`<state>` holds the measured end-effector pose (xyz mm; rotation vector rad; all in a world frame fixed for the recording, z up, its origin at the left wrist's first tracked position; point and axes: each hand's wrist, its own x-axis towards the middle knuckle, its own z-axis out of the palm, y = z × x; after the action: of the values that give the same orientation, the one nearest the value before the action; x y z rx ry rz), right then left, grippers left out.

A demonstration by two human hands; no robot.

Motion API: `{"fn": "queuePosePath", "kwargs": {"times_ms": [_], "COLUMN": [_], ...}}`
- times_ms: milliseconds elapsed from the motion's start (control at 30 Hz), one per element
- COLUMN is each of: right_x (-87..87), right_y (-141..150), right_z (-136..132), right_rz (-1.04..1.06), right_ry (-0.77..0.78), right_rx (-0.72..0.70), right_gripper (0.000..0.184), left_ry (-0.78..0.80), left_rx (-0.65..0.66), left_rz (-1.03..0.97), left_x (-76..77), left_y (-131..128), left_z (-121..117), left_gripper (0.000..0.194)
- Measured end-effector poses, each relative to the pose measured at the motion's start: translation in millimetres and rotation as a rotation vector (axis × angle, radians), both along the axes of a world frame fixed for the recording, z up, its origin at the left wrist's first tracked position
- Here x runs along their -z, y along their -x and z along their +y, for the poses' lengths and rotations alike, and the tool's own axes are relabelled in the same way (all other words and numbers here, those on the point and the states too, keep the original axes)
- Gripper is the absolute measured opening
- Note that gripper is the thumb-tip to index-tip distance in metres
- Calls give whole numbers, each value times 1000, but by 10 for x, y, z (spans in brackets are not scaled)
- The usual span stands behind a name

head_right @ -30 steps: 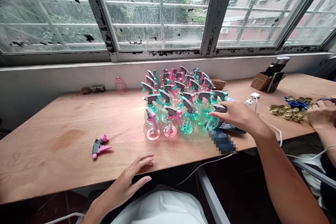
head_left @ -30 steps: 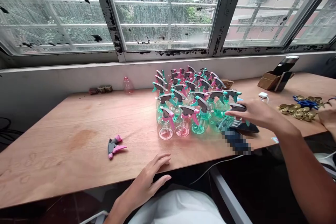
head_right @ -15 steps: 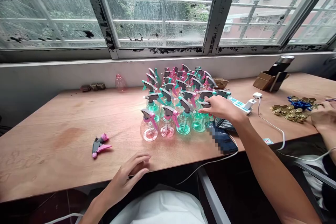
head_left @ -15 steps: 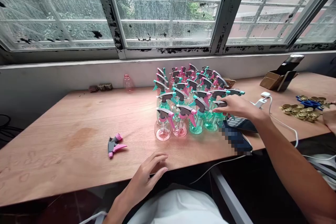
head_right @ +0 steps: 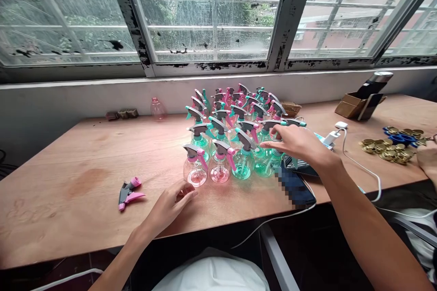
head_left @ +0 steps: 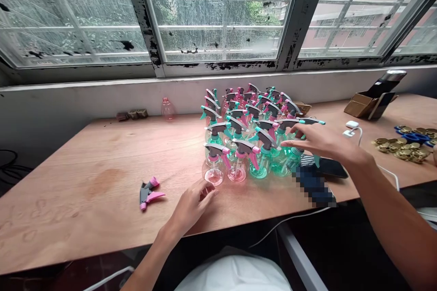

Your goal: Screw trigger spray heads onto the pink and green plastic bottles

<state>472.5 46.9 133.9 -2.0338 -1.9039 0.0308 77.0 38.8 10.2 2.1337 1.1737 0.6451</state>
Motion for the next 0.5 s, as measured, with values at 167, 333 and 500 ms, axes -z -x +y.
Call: {"fn": "queuePosePath", "kwargs": {"times_ms": [167, 333, 500], "right_x": [150, 950, 1532], "right_y": [-38, 107, 234], "right_z": [-418, -761, -661], "right_rz": [45, 620, 810], "right_ry": [-157, -761, -466], "right_rx": [114, 303, 444], "right_gripper": [62, 93, 94], "left_ry": [45, 111, 142], "left_rx": [28, 30, -56], "left_rz": [21, 30, 27], "left_x": [-45, -87, -42], "left_y": [-13, 15, 59], "left_z": [70, 71, 94], "left_gripper": [19, 19, 31]}}
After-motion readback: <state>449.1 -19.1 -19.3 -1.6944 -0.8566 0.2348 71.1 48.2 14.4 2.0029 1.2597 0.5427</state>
